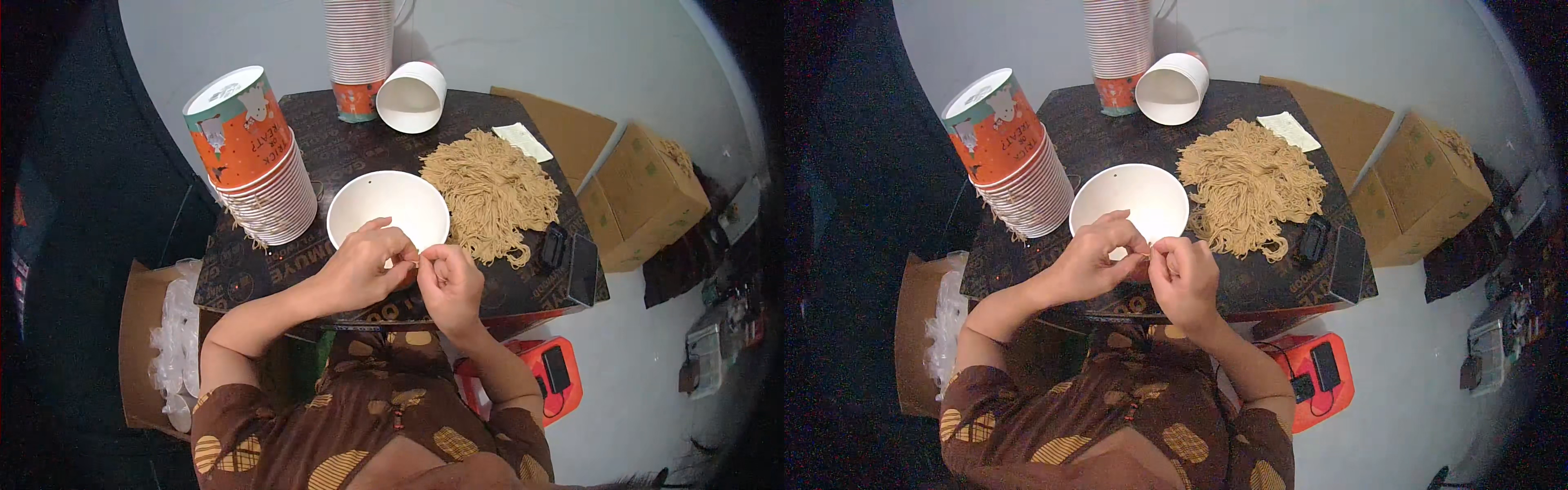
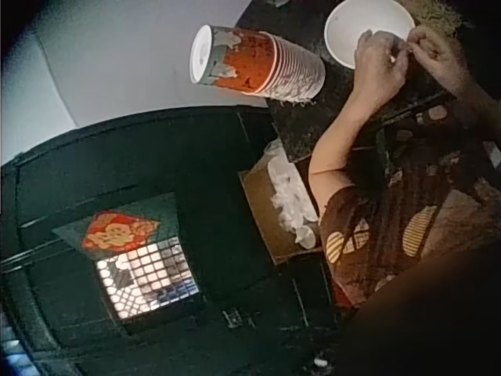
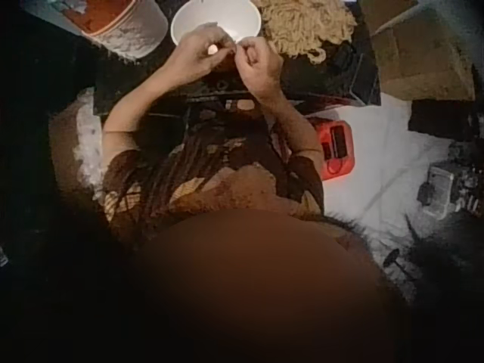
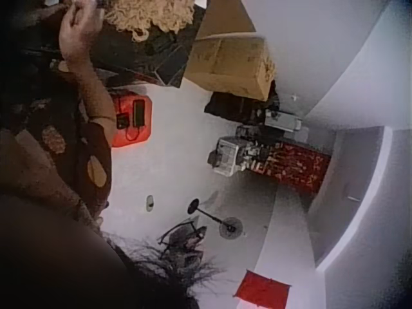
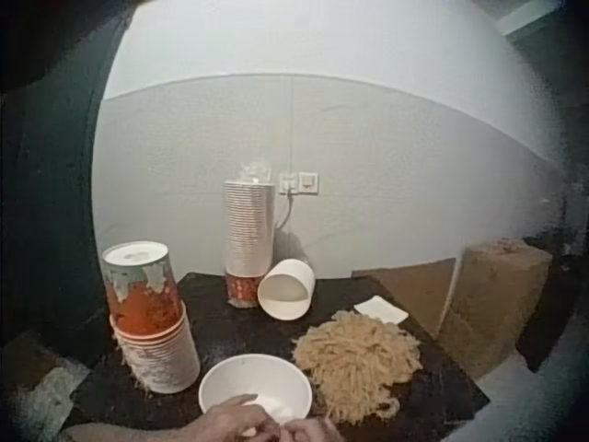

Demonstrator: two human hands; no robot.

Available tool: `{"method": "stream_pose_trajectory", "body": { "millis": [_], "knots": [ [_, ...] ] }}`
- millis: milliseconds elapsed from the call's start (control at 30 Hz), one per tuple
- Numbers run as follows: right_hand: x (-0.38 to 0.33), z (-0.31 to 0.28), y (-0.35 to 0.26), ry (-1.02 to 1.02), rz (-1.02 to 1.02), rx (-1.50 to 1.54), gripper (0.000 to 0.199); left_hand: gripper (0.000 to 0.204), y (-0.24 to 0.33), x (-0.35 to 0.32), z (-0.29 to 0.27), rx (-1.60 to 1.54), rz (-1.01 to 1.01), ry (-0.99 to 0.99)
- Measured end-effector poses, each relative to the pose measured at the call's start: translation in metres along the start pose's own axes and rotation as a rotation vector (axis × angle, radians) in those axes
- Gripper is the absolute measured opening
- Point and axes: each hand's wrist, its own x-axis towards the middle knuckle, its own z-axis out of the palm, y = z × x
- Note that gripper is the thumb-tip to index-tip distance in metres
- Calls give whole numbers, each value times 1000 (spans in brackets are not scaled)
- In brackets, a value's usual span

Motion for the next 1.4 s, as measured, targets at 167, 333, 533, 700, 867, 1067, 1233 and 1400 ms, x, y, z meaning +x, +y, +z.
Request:
{"method": "stream_pose_trajectory", "body": {
  "millis": [167,333,533,700,867,1067,1233,1400],
  "knots": [
    [6,-5,0,12,-337,-152,16,4,-4,1,2,-28,-2,31],
    [5,-7,-3,-7,-328,-121,15,3,-4,2,2,-27,-29,8],
    [-1,0,3,10,-145,-30,13,2,-6,2,3,-42,22,31],
    [-4,-1,1,-34,-4,41,10,6,-7,3,3,-67,-14,53],
    [-1,-8,-12,-174,381,367,9,10,-6,1,2,-66,-39,67],
    [-2,-4,-3,-162,345,453,12,14,-7,-3,-2,64,61,-10],
    [-1,-4,-8,-155,347,522,12,9,4,-2,-3,82,93,6],
    [0,-5,-6,-183,360,523,9,10,-6,-3,0,69,91,-8]
  ]
}}
